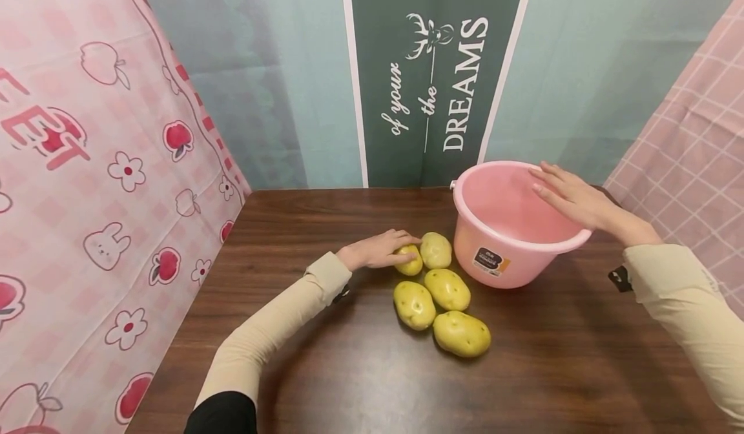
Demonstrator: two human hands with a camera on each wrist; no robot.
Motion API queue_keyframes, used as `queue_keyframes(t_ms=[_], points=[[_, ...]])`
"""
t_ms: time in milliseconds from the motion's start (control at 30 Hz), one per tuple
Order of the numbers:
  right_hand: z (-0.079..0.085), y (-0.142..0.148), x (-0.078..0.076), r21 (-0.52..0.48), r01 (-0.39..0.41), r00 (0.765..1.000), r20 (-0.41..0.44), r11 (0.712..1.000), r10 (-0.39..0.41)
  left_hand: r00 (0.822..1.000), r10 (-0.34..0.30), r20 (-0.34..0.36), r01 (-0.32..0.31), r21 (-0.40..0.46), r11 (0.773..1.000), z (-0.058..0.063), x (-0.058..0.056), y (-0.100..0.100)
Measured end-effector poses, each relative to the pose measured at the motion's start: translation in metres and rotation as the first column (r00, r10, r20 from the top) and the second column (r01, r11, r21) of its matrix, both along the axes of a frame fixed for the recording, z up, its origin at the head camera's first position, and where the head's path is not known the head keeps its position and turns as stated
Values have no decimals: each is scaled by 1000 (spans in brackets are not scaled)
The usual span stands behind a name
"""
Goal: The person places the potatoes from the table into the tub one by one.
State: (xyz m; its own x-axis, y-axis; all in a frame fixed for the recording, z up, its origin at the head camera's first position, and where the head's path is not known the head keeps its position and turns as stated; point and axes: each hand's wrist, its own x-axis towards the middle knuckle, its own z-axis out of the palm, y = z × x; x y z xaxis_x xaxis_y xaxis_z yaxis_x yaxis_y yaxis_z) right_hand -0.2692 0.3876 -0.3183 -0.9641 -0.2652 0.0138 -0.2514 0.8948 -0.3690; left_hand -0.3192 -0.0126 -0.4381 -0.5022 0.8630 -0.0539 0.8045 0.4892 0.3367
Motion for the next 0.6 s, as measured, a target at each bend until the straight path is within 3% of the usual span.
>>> queue_keyframes(t_ms=[433,600], points=[[0,-1,0,12,-2,1000,1,1000,2,994,83,73,-82,-14,997,-2,3,1],[1,-1,1,7,-2,1000,-4,1000,2,996,82,47,-81,-7,997,-4,3,3]])
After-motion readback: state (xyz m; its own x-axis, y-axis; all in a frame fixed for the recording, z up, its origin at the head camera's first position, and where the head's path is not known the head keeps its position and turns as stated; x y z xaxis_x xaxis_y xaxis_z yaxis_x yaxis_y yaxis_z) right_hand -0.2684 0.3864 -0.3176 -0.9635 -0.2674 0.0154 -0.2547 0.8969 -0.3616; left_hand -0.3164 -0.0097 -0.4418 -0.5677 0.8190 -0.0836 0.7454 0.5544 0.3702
